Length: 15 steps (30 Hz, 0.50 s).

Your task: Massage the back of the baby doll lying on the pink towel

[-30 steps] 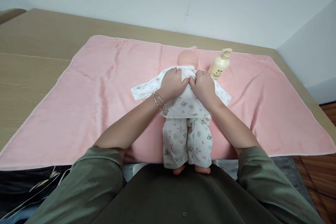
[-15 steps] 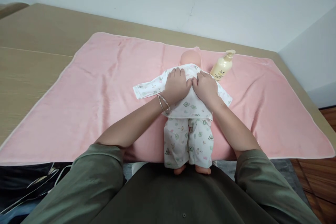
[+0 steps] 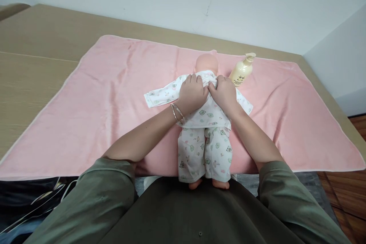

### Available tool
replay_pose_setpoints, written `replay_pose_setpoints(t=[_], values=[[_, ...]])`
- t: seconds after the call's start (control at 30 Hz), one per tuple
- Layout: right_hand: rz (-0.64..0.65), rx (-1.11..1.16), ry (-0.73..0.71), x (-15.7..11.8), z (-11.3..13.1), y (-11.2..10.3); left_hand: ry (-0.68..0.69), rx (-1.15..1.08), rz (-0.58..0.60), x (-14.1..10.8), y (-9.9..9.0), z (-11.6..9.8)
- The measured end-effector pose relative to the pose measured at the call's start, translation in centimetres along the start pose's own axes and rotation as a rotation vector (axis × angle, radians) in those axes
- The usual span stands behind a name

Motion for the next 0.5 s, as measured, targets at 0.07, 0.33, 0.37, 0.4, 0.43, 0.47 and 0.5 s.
replay_pose_setpoints(t=[0.07,0.33,0.37,0.4,0.43,0.47,0.5], values=[[-0.016,-0.015,-0.006,-0.1,0.1,0.0,0.030,-0.031,0.046,0.5,-0.4,0.6],[-0.053,-0.077,-0.045,-0.4,0.2,-0.1,0.054,-0.146,0.094,1.8,-0.7,1.9],[-0.052,-0.080,-0.043,-0.4,0.2,-0.1,0.056,-0.149,0.088,1.8,-0.6,2.0],[-0.050,-0.085,-0.041,-0.4,0.2,-0.1,0.061,-0.152,0.083,1.8,-0.4,2.1],[-0.047,-0.092,-0.041,-0.4,0.2,-0.2,0.064,-0.156,0.079,1.8,-0.3,2.1],[-0.044,-0.099,-0.040,-0.4,0.3,-0.2,0.067,-0.158,0.075,1.8,-0.2,2.2],[-0.041,-0.106,-0.039,-0.5,0.3,-0.3,0.067,-0.159,0.072,1.8,-0.1,2.3]])
Point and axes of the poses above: each hand's wrist, its own x-axis towards the middle knuckle, its own y-axis out of the palm, z = x × y, the point moved 1 cm from there along x, towards the middle knuckle, and after that the axes turned 10 degrees about -x, right-handed, at the moved point
